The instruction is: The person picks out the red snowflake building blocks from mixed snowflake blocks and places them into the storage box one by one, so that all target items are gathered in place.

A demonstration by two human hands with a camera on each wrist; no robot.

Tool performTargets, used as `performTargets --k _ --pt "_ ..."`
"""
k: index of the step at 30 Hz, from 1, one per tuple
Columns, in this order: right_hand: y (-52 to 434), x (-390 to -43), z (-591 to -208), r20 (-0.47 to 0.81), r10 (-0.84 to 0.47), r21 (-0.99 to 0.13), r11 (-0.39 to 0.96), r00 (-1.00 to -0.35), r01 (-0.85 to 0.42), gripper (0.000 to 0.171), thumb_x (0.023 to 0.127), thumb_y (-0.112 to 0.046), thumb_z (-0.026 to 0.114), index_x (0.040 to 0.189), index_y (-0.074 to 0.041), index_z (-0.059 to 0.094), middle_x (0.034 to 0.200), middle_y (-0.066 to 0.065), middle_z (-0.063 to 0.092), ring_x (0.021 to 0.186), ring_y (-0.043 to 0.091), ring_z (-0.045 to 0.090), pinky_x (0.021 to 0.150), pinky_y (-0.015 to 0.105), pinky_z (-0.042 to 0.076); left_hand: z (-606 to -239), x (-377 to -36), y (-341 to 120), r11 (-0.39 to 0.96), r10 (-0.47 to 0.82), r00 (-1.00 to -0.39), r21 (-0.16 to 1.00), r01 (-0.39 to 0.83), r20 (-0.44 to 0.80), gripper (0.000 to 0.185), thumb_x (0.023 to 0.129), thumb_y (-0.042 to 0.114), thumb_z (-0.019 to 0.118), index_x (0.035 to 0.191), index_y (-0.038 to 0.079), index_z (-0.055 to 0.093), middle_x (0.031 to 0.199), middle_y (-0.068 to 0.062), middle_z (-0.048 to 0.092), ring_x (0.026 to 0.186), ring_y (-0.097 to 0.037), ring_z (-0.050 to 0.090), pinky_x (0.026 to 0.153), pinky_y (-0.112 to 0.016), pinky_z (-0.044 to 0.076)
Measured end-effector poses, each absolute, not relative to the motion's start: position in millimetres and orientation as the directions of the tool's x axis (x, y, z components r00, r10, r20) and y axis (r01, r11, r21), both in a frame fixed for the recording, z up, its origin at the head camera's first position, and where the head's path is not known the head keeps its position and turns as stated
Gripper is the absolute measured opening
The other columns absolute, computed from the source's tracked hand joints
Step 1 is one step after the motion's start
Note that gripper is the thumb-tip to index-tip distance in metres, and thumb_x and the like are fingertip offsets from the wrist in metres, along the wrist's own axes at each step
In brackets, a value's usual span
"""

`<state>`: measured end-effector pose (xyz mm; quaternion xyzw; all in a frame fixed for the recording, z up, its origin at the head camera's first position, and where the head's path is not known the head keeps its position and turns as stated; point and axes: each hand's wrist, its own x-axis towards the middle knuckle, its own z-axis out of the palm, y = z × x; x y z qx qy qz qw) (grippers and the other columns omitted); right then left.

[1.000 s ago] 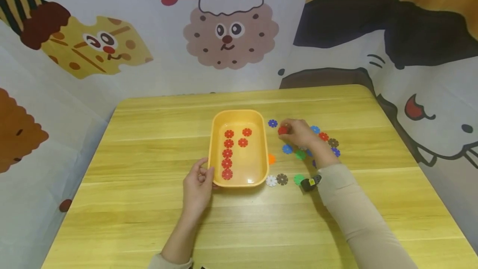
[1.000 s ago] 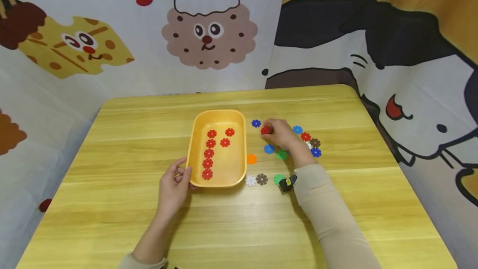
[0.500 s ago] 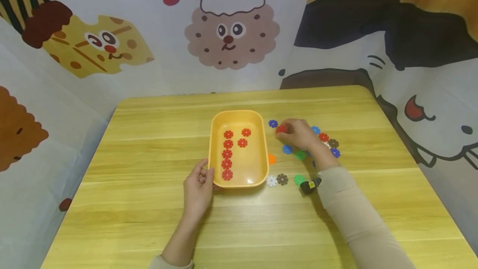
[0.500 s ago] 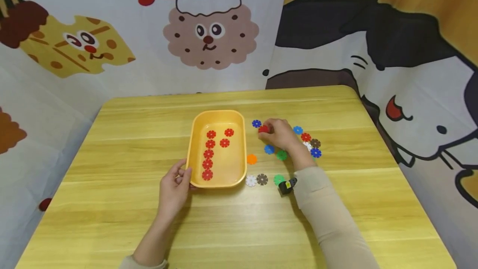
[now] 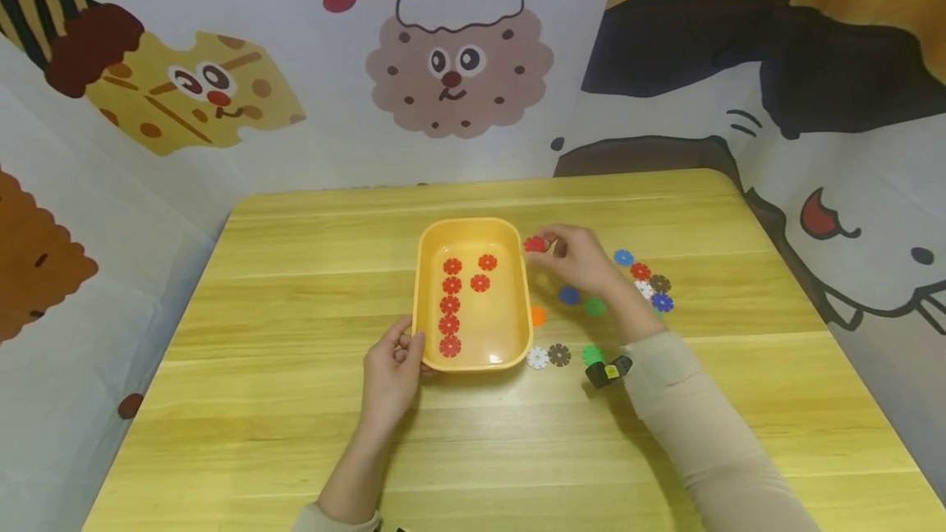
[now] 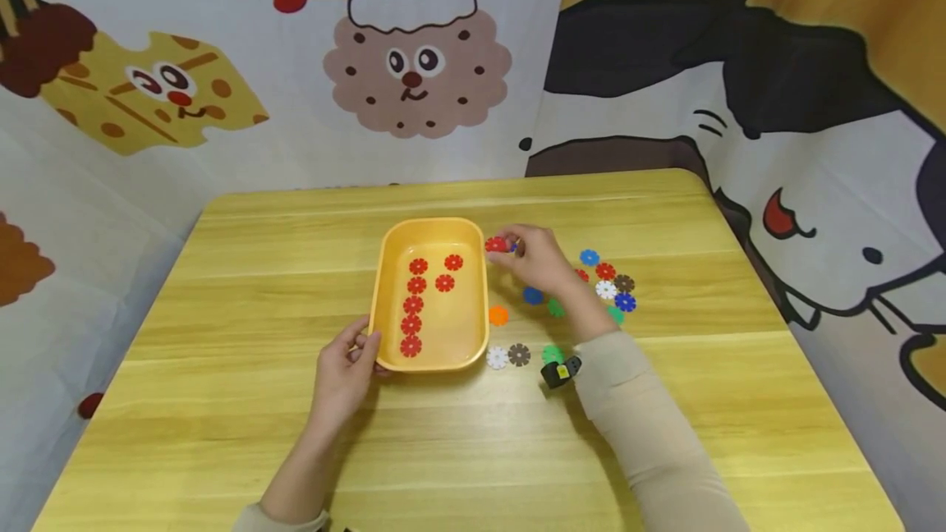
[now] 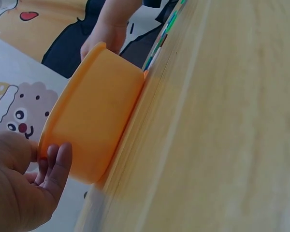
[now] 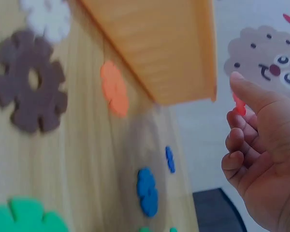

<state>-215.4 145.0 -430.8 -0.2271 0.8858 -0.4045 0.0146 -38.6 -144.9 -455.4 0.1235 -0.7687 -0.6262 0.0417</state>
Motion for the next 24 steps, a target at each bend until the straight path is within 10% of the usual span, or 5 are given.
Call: performTargets --k 10,24 --pt "118 -203 -418 0.198 -0.474 -0.735 0.508 -0.858 -0.450 0.040 0.090 -0.023 0.079 0.120 0.001 0.068 0.090 0.007 0.065 0.069 0.018 0.054 0.057 0.023 0.051 -456 -40 -146 0.182 -0.239 -0.966 0.972 -0.148 -0.102 0.043 0.102 0.010 0.061 0.142 -0.003 0.052 0.092 -0.019 0.061 0.067 -0.024 0.069 0.060 -0.032 0.066" --pt "91 -195 -418 0.229 -0.569 -0.728 0.438 -0.790 -0.527 0.034 0.088 -0.018 0.081 0.115 -0.002 0.069 0.098 0.007 0.067 0.091 0.032 0.063 0.081 0.048 0.059 -457 -40 -147 0.154 -0.225 -0.970 0.980 -0.125 -0.089 0.043 0.102 0.010 0.061 0.141 -0.005 0.052 0.094 -0.023 0.062 0.066 -0.024 0.070 0.059 -0.033 0.066"
